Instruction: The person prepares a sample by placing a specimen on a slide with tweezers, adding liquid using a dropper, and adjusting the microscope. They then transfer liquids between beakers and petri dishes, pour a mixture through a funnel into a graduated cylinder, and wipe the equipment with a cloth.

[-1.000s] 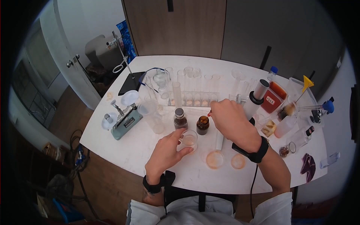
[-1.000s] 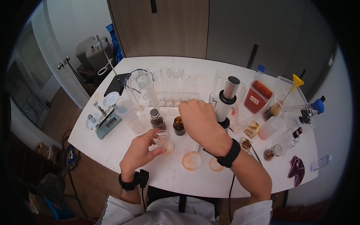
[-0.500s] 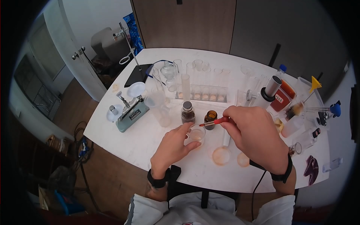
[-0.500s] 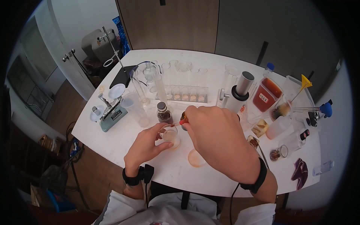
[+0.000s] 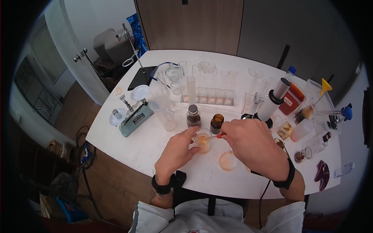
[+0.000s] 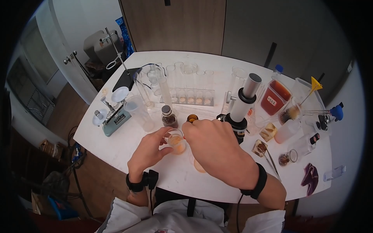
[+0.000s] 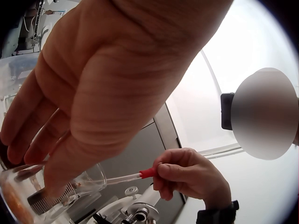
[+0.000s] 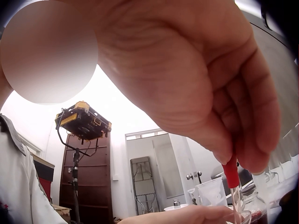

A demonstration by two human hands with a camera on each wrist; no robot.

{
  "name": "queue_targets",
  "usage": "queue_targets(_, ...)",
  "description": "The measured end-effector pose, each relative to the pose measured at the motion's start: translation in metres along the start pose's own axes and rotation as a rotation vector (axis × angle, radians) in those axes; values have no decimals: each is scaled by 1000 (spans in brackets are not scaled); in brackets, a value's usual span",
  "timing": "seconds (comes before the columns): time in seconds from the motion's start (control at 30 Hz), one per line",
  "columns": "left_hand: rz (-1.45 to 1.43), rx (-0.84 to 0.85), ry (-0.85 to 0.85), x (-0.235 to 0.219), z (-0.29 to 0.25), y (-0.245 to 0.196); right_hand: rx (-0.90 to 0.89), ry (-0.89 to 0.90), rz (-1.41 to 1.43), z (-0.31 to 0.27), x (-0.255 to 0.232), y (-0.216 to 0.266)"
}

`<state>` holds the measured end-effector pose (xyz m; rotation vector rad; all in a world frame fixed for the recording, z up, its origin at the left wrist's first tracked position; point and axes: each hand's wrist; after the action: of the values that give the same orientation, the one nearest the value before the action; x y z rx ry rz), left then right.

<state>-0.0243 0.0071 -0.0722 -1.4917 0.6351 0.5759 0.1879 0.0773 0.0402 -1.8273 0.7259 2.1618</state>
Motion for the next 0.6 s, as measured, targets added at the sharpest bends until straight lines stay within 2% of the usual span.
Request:
queue_targets(0.37, 0, -11, 7, -1, 0, -1, -15, -18, -22, 0, 4, -5)
queue_targets(0.47, 0, -15, 12, -1, 0, 0, 81, 31, -13, 1, 3, -3)
queue_targets(0.6, 2, -16, 18, -1, 0, -1, 92, 38, -23, 1, 3, -3)
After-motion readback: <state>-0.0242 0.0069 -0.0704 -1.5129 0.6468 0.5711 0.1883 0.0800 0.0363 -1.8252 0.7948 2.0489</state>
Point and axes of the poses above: each hand's wrist, its own z-axis towards the middle knuckle, its own x-axis out of the palm, y = z × x, and after that the axes turned 7 degrees about y, right-handed
